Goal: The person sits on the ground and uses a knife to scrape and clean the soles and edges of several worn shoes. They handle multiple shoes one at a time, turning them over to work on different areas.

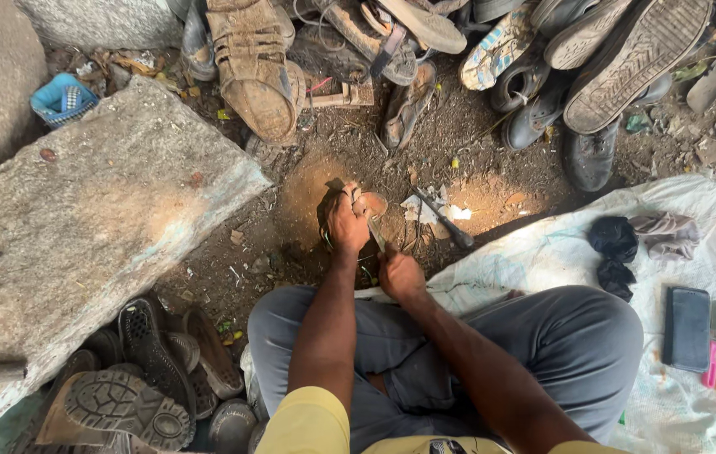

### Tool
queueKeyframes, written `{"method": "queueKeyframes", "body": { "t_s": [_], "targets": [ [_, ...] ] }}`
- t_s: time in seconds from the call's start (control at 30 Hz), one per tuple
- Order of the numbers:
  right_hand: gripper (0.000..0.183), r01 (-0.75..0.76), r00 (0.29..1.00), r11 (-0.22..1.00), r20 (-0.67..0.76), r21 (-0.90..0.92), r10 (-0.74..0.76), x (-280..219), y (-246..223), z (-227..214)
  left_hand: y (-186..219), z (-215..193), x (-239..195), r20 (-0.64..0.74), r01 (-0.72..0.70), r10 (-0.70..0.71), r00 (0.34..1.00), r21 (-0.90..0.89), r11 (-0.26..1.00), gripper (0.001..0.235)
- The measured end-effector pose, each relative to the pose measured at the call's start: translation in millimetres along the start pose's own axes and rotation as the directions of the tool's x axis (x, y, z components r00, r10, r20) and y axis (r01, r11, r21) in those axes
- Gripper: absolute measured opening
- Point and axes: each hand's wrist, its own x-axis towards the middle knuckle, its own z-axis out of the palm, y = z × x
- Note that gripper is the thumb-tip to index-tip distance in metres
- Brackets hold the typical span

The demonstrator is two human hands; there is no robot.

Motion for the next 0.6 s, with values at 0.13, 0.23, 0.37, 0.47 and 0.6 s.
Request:
{"method": "queueKeyframes", "body": {
  "t_s": [0.13,0.23,0.37,0.47,0.6],
  "targets": [
    [0.042,-0.124,0.988,0.987,0.076,-0.102,0.132,29.5,-7.9,-3.9,-14.4,5.5,-1.6,-0.026,-0.033,0.033,0.999,-0.027,0.999,0.034],
    [0.046,-0.119,0.982,0.981,0.131,-0.153,0.139,14.5,-9.5,1.2,-20.8,1.5,-9.1,-0.015,-0.022,0.022,1.0,-0.012,1.0,0.034],
    [0.05,-0.065,0.988,0.989,0.134,-0.135,0.083,-4.6,-7.7,-9.9,-13.0,6.5,0.0,-0.052,0.063,-0.065,0.997,-0.036,0.997,0.033],
    [0.051,-0.026,0.996,0.994,0.08,-0.107,0.035,12.2,6.4,1.4,-12.5,7.7,0.1,-0.034,0.127,-0.13,0.991,-0.068,0.99,0.035],
    [0.046,0.118,0.982,0.975,0.167,-0.187,-0.087,50.5,32.1,36.5,-17.6,3.0,-2.4,-0.057,0.087,-0.091,0.994,-0.059,0.994,0.034]
  ]
}}
